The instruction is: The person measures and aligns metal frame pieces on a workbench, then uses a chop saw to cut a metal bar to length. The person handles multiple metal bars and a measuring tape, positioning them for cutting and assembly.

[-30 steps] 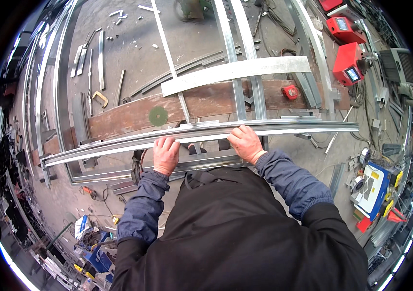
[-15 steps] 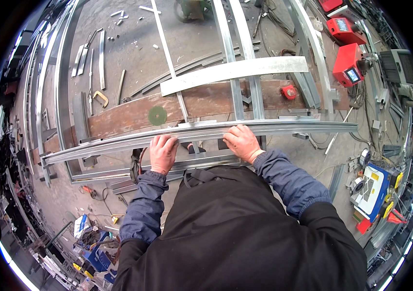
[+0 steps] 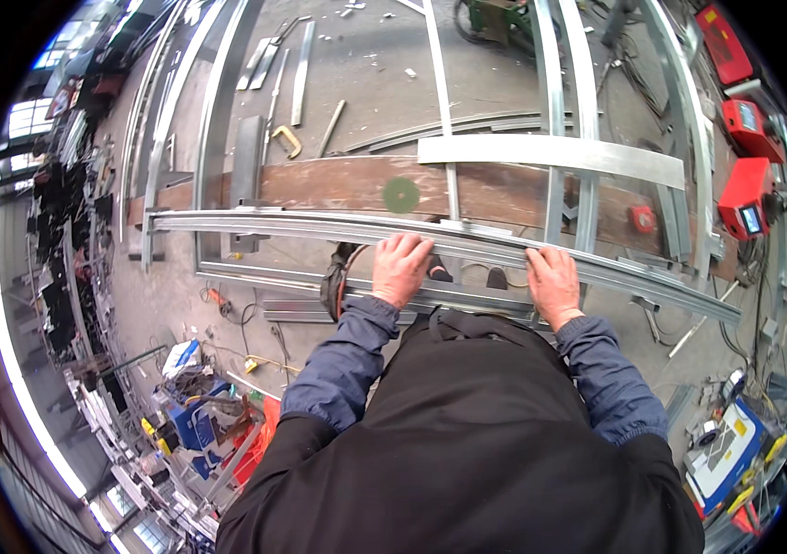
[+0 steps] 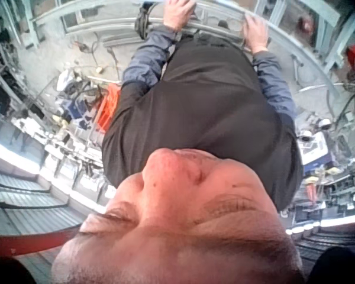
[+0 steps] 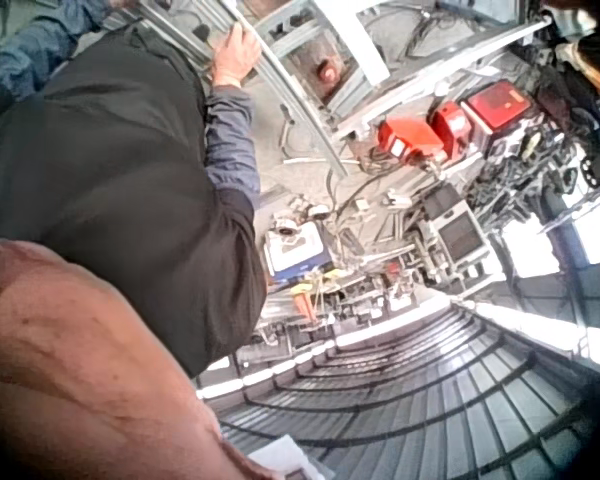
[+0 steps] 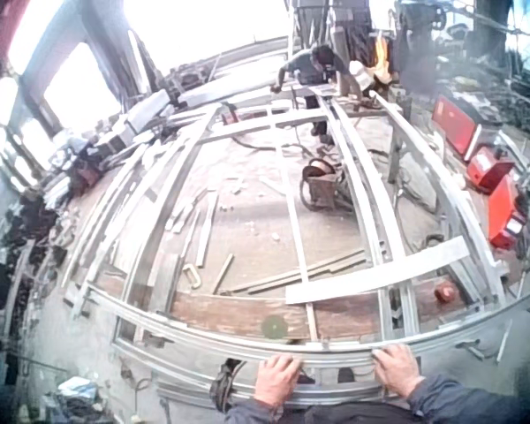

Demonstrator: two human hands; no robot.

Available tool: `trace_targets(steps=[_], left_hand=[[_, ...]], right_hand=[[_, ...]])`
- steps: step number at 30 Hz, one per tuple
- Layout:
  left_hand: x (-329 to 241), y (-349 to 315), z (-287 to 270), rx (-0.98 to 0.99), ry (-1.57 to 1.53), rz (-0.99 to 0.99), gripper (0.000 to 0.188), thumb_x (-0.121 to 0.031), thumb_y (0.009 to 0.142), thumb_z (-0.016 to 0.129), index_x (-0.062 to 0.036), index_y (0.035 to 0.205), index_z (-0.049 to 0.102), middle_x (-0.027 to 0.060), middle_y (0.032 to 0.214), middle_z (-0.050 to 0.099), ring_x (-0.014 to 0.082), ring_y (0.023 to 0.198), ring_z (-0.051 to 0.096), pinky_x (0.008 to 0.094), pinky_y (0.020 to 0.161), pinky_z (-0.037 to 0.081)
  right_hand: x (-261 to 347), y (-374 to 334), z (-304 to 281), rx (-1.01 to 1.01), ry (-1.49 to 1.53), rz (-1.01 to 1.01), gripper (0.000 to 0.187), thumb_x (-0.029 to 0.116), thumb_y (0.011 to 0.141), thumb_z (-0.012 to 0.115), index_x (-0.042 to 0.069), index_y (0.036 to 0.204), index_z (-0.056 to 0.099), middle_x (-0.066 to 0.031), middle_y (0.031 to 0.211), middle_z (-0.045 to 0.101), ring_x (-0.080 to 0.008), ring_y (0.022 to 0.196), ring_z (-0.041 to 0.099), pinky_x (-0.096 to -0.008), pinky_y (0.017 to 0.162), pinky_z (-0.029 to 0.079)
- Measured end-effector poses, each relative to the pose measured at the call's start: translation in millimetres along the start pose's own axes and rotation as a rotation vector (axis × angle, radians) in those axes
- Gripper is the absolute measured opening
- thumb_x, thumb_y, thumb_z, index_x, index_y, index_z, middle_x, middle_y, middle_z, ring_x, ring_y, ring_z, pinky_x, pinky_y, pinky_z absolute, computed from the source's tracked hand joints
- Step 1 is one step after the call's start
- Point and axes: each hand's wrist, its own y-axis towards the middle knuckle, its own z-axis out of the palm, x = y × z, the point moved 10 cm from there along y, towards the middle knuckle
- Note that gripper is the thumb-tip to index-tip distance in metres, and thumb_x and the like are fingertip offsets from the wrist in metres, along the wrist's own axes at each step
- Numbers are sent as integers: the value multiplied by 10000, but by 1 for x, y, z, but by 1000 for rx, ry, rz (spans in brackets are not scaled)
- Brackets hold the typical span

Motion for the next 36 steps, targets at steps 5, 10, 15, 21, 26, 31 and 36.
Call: trace_targets(steps=[5, 10, 15, 21, 26, 31, 36], left_hand=[[3, -5, 9, 35, 20, -12, 310, -253, 867, 822, -186, 1151, 718, -8, 1135, 660, 239, 1152, 625, 436, 955, 472], [5, -1, 13, 71, 21, -28, 291, -293, 883, 826, -178, 1122, 708, 3, 1119, 652, 254, 1141, 618, 441, 949, 473], [8, 1, 6, 106, -47, -36, 273, -313, 909, 819, -169, 1113, 709, 15, 1109, 649, 269, 1120, 621, 447, 917, 485], [42, 2, -13, 60, -3, -84, 347, -284, 931, 802, -163, 1249, 738, 32, 1156, 657, 274, 1153, 616, 446, 973, 480], [57, 5, -24, 91, 16, -84, 349, -325, 932, 803, -149, 1228, 745, 36, 1244, 664, 269, 1250, 594, 455, 1066, 442], [66, 5, -9, 122, -31, -69, 368, -325, 910, 821, -126, 1210, 743, 60, 1239, 657, 286, 1279, 584, 461, 1108, 413], [69, 7, -5, 171, -49, -107, 329, -317, 929, 796, -133, 1195, 733, 76, 1199, 621, 302, 1238, 566, 474, 1081, 416]], right_hand=[[5, 3, 4, 38, -30, 5, 330, 163, 952, 775, 99, 1271, 718, -66, 1138, 634, -305, 1108, 603, -440, 974, 506], [9, 5, 12, 89, -59, 38, 368, 151, 945, 773, 93, 1303, 713, -86, 1135, 613, -314, 1105, 597, -449, 977, 506], [5, 11, 17, 110, -27, 45, 365, 151, 943, 773, 72, 1294, 710, -102, 1128, 612, -333, 1118, 601, -463, 975, 512], [1, 12, 25, 139, -15, 78, 319, 163, 952, 772, 68, 1254, 728, -110, 1122, 633, -344, 1131, 618, -473, 993, 518], [-4, 25, 29, 247, 47, 146, 259, 116, 919, 805, 61, 1156, 717, -141, 1136, 639, -371, 1135, 621, -474, 997, 519], [-6, 28, 30, 285, 47, 135, 261, 128, 913, 811, 56, 1128, 682, -157, 1137, 625, -385, 1143, 608, -486, 996, 506], [-3, 29, 28, 273, 42, 128, 252, 120, 891, 813, 59, 1064, 639, -151, 1114, 595, -386, 1140, 585, -492, 995, 483]])
